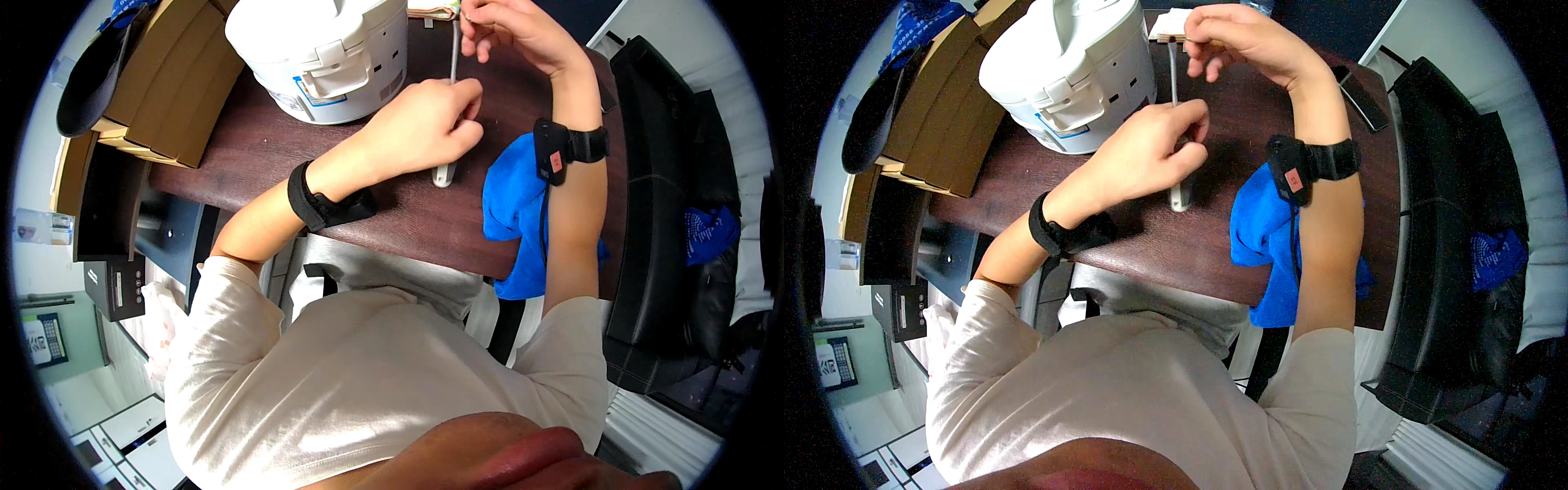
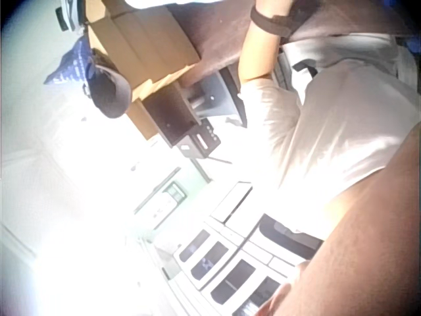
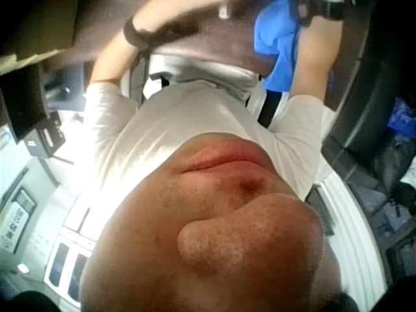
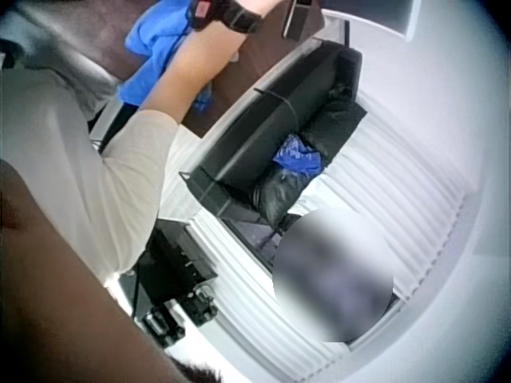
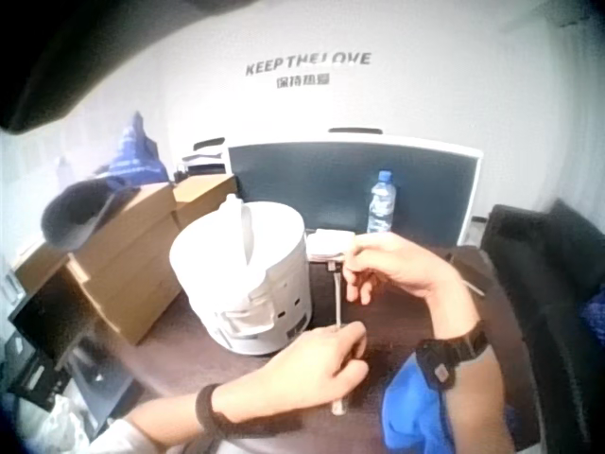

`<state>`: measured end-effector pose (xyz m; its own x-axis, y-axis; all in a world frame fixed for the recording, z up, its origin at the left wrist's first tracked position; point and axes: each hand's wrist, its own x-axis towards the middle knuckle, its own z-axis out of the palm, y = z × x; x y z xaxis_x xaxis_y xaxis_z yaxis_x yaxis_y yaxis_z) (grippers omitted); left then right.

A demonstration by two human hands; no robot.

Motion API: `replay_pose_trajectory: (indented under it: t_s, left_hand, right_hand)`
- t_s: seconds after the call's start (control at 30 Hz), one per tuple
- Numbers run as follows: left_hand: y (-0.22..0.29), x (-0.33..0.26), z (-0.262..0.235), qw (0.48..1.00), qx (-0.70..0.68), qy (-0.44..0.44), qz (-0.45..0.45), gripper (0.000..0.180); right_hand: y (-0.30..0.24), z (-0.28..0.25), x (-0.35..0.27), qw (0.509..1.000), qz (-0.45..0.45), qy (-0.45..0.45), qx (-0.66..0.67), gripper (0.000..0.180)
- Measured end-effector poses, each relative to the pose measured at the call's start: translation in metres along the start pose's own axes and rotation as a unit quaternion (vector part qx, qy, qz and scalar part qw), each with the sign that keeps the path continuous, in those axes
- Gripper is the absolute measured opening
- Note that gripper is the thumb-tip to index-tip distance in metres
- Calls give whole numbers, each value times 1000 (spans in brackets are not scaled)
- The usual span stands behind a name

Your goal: The person uses a screwdriver to remove screws from a white rice cooker on a table. They open the lid, remove the inner pot, and continue unscrewing components to separate the lid from the body.

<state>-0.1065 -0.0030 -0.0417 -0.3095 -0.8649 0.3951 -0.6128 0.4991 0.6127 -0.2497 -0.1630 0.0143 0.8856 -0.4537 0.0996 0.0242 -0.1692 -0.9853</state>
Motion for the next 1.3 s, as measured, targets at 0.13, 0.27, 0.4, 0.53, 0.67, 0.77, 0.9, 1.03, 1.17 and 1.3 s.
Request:
replay_pose_trajectory:
  t_s: [0.13,0.27,0.4,0.53,0.67,0.77,0.9,1.03,1.17,1.3]
  left_hand:
    - [6,-4,1,999,10,-13,46,15]
    - [10,-6,-2,999,6,-28,41,16]
    - [13,-8,-4,998,17,-29,44,16]
    - [20,-8,-5,998,1,-38,48,16]
    - [20,-9,-8,998,-2,-40,44,16]
    - [22,-10,-8,998,-11,-37,47,16]
    - [24,-11,-10,998,-32,-42,40,16]
    - [27,-12,-9,998,-24,-30,49,17]
    - [26,-12,-8,998,-35,-17,53,17]
    - [31,-11,-11,998,-49,-19,43,17]
  right_hand:
    - [-11,8,-6,998,-15,-10,55,12]
    - [-16,14,-10,996,-25,-53,70,12]
    - [-32,26,-18,998,-7,-45,44,13]
    - [-27,17,-18,995,-15,-68,69,14]
    - [-29,19,-18,994,-22,-68,83,14]
    - [-24,13,-17,993,-33,-81,85,15]
    - [-23,14,-16,992,-41,-83,90,14]
    - [-24,13,-18,993,-22,-81,84,12]
    - [-26,13,-18,992,-25,-80,91,11]
    - [-25,13,-17,987,-38,-91,128,12]
